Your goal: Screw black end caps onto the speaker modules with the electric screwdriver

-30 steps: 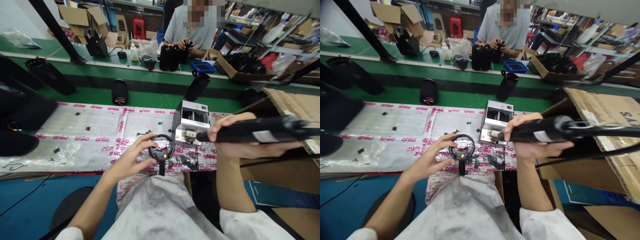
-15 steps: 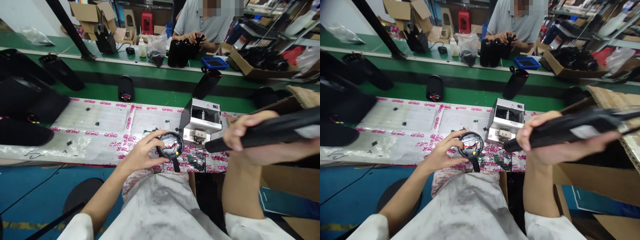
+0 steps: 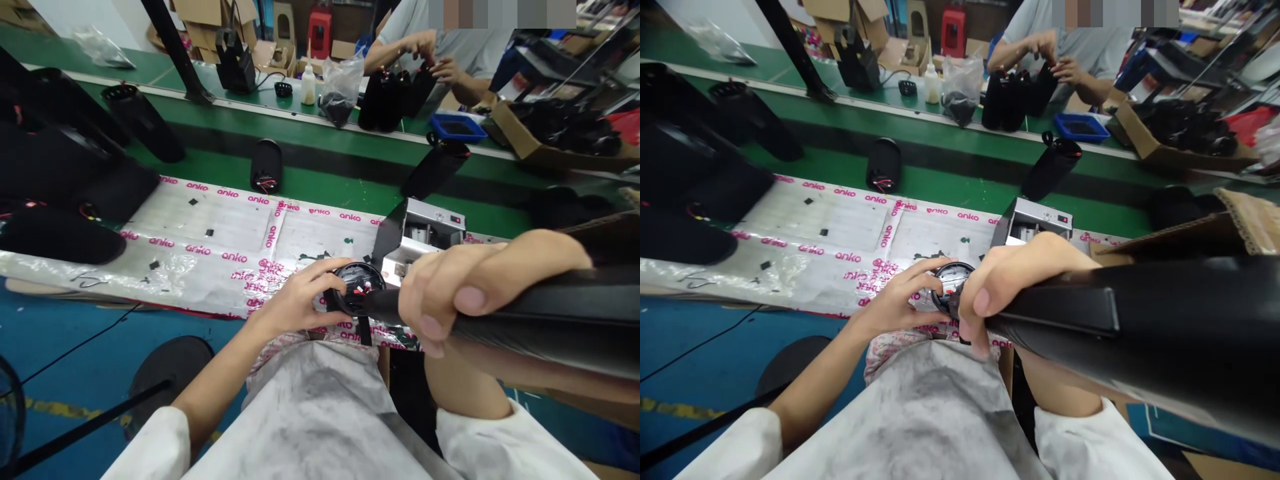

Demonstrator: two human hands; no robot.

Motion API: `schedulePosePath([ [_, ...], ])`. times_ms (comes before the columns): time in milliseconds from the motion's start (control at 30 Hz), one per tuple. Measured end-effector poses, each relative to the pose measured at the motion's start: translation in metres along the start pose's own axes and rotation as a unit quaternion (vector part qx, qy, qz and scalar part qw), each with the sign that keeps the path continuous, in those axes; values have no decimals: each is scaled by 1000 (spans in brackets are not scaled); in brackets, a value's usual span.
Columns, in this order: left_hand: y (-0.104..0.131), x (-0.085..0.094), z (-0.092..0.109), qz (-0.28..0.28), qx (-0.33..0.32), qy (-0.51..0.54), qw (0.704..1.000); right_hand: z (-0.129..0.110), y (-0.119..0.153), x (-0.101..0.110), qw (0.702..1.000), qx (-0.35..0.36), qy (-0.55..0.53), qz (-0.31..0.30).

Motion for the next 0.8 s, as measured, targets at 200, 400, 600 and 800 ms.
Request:
schedulePosePath([
  [200,-1,1,0,7,-2,12,1000,3,0,-2,995,76,4,-70],
  [400,-1,0,-4,0,12,6,1000,18,-2,-18,986,132,-3,-101],
  [600,1,-2,-7,5,15,14,1000,24,-8,-38,981,148,-41,-122],
  [800,3,-2,-10,10,7,14,1000,36,-2,-25,992,115,-45,-34],
])
Point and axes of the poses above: each hand's wrist, its own y-axis away from the middle knuckle, its own x-axis out of the back of the hand, z = x × y, the point moved 9 cm from there along -y, towards the middle knuckle, and after that the axes turned 10 degrees about z, right-handed, at the moved point
